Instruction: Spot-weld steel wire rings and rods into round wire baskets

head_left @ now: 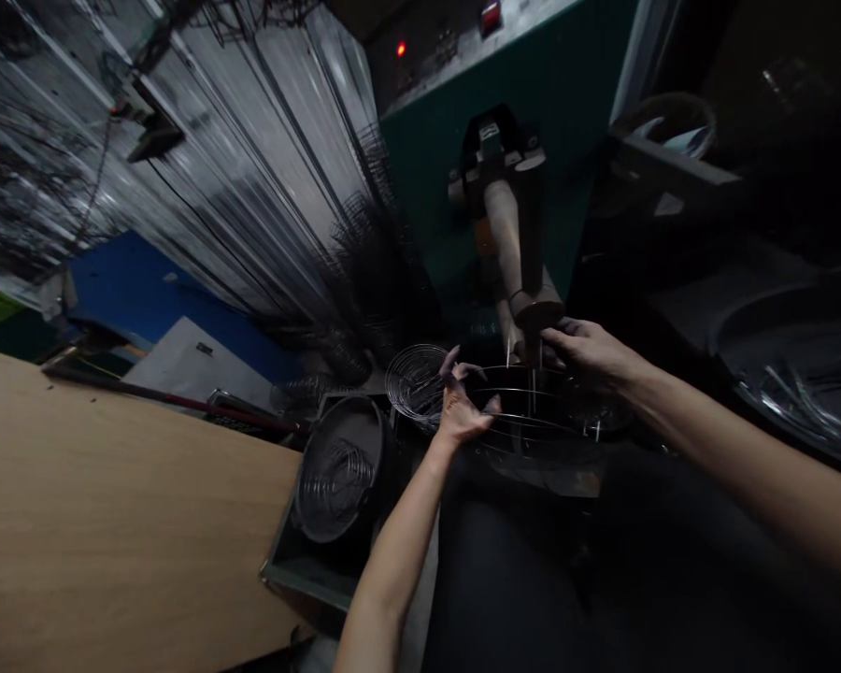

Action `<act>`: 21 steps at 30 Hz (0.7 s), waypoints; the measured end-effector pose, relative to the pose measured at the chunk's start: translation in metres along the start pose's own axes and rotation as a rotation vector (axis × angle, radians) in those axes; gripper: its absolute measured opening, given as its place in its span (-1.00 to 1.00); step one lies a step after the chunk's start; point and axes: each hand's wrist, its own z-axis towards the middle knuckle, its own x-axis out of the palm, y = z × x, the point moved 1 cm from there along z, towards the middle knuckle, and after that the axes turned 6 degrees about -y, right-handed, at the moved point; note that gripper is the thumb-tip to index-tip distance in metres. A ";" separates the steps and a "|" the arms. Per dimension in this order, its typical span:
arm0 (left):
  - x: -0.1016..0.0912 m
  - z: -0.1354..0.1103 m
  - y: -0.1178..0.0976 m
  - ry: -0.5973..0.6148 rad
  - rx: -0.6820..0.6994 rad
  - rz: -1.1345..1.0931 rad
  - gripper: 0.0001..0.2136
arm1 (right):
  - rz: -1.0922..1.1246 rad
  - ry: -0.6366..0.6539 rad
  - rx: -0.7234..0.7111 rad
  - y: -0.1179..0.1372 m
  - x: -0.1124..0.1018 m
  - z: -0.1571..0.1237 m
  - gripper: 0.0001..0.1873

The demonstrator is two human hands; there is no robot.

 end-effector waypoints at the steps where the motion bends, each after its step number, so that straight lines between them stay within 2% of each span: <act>1: 0.000 0.000 0.001 -0.019 0.032 -0.007 -0.35 | -0.005 -0.001 -0.006 -0.001 -0.001 0.002 -0.77; 4: 0.000 0.002 0.004 -0.087 0.126 -0.019 -0.34 | -0.019 0.007 -0.023 -0.004 -0.001 0.006 -0.66; 10: -0.002 0.007 0.007 -0.082 0.113 -0.031 -0.35 | -0.024 0.021 -0.044 -0.004 0.003 0.010 -0.54; 21: -0.002 0.012 0.011 -0.041 0.120 -0.043 -0.27 | -0.012 -0.025 -0.014 -0.006 0.003 0.012 -0.61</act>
